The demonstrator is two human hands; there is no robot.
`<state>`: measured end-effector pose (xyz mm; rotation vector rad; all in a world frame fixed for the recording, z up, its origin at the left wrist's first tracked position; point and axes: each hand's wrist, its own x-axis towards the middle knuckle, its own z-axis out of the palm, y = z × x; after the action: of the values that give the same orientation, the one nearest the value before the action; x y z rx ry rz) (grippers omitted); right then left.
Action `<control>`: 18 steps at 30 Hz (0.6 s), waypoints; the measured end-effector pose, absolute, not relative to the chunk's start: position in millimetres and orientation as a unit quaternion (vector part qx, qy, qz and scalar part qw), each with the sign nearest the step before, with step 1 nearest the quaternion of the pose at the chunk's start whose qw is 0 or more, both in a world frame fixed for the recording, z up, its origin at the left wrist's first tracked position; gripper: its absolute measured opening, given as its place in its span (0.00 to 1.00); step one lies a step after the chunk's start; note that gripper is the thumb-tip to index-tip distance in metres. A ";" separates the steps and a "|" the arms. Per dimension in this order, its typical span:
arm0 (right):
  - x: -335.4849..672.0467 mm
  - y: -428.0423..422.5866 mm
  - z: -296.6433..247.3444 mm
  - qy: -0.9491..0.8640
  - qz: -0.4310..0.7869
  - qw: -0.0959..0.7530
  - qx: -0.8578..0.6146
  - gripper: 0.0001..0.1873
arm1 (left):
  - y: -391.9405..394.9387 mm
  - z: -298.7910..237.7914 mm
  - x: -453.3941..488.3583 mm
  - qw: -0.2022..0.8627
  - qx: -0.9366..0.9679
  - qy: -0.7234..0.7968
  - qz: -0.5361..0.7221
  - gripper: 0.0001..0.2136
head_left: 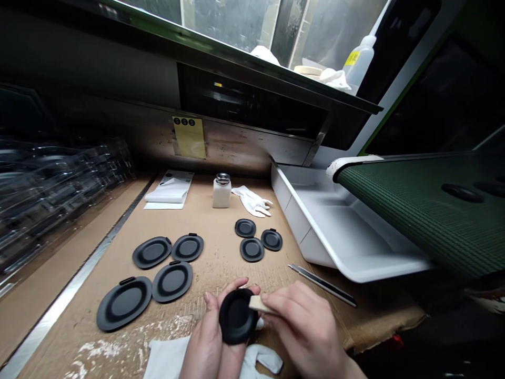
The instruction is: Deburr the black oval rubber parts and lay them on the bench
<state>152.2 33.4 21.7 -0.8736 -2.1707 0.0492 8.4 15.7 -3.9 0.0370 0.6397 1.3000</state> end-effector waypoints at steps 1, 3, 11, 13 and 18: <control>145.7 32.4 19.8 -0.849 -0.001 0.404 -0.340 0.11 | 15.2 -4.5 8.3 0.753 0.013 0.285 0.593 0.20; 128.1 30.8 13.1 -0.842 -0.046 0.410 -0.348 0.11 | 14.7 -6.3 7.8 0.752 0.008 0.281 0.596 0.20; 94.0 42.6 12.3 -0.795 0.011 0.462 -0.392 0.09 | 17.3 -17.2 5.7 0.731 0.000 0.292 0.616 0.14; 106.3 42.4 19.6 -0.758 0.076 0.501 -0.410 0.08 | 16.8 -19.3 4.8 0.729 0.025 0.301 0.615 0.16; 137.0 31.8 15.0 -0.779 0.077 0.441 -0.439 0.11 | 15.1 -14.9 5.7 0.751 0.039 0.269 0.602 0.20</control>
<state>137.0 31.8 15.0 -1.0898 -1.9344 0.1904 5.7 15.1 -14.9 0.0861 0.5880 1.3159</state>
